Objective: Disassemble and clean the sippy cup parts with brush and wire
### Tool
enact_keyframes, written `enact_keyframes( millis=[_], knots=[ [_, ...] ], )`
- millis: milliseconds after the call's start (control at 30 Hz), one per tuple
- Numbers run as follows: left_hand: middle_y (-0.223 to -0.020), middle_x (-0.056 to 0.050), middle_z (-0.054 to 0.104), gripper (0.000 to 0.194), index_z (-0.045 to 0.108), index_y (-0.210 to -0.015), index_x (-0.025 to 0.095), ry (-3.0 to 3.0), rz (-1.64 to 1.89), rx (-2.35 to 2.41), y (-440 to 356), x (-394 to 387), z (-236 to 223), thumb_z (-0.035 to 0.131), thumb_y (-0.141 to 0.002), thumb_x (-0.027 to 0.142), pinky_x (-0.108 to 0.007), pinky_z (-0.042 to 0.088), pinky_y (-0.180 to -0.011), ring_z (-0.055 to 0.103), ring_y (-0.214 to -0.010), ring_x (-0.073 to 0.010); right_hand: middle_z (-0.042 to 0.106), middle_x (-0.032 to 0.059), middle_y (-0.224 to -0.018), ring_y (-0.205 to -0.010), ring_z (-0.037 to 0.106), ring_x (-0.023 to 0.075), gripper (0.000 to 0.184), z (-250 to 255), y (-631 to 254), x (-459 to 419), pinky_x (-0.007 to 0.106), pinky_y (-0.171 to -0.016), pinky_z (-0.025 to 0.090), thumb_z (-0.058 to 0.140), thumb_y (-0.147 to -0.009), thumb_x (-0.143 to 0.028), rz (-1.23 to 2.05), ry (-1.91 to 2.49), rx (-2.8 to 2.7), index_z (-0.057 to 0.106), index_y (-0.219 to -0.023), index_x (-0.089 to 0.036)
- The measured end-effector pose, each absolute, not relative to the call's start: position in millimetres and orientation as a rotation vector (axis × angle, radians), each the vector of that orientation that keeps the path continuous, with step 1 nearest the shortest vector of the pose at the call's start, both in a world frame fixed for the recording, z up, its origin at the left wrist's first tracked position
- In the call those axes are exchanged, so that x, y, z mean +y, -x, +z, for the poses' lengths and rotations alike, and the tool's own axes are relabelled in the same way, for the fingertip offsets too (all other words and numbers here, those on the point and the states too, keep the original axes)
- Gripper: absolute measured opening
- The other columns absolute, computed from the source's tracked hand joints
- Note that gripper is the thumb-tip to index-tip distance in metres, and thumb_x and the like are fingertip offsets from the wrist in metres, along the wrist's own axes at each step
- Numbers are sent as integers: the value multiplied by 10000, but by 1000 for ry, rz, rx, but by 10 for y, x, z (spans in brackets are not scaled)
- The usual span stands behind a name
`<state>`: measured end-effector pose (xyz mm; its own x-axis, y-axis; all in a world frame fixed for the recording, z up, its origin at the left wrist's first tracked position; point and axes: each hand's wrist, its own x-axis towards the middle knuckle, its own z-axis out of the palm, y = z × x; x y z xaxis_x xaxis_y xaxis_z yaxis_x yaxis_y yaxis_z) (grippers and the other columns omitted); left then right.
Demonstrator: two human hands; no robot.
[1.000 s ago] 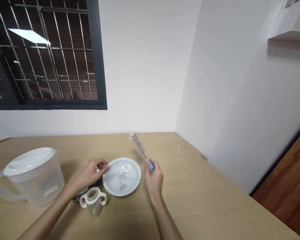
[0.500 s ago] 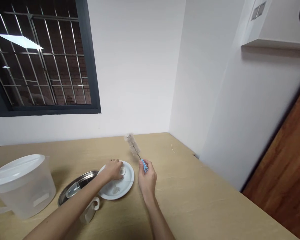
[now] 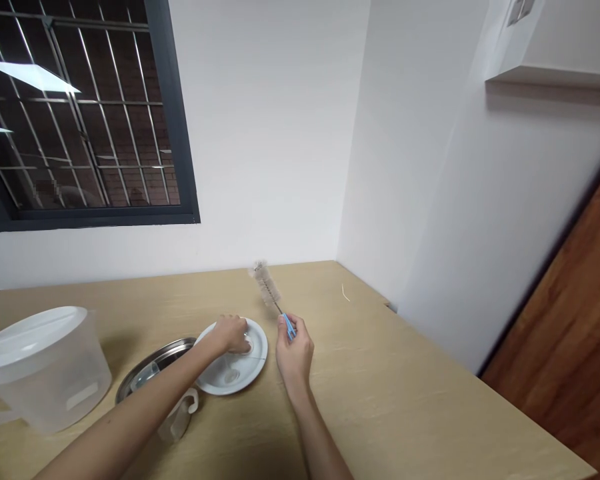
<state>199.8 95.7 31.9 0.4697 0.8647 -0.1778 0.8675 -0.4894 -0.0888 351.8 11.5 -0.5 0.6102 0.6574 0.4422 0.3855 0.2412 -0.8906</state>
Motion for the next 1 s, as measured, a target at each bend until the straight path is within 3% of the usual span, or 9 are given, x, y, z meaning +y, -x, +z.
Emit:
enact_keyframes(
  millis=[333, 867, 1000],
  knots=[
    [-1195, -97, 628, 396, 585, -1217, 163, -2729, -297, 1460, -1940, 898, 428, 653, -893, 380, -452, 523, -912, 621, -1065, -243, 747, 159, -965, -832, 690, 274, 500, -18, -3510, 119, 361, -738, 526, 535, -850, -604, 235, 1379, -988, 673, -1015, -152],
    [-1209, -94, 623, 339, 590, -1206, 159, -2633, -267, 1668, -1992, 873, 379, 592, -940, 369, -453, 537, -899, 630, -1052, -232, 744, 165, -997, -861, 688, 276, 477, -25, -3521, 130, 366, -774, 516, 537, -858, -577, 231, 1391, -997, 669, -1023, -150],
    [-1148, -119, 664, 508, 626, -1149, 143, -2613, -253, 1652, -2008, 881, 366, 729, -799, 497, -484, 529, -901, 645, -1038, -280, 747, 157, -983, -853, 690, 271, 477, -28, -3522, 129, 359, -761, 516, 542, -851, -579, 238, 1395, -990, 671, -1017, -152]
  ],
)
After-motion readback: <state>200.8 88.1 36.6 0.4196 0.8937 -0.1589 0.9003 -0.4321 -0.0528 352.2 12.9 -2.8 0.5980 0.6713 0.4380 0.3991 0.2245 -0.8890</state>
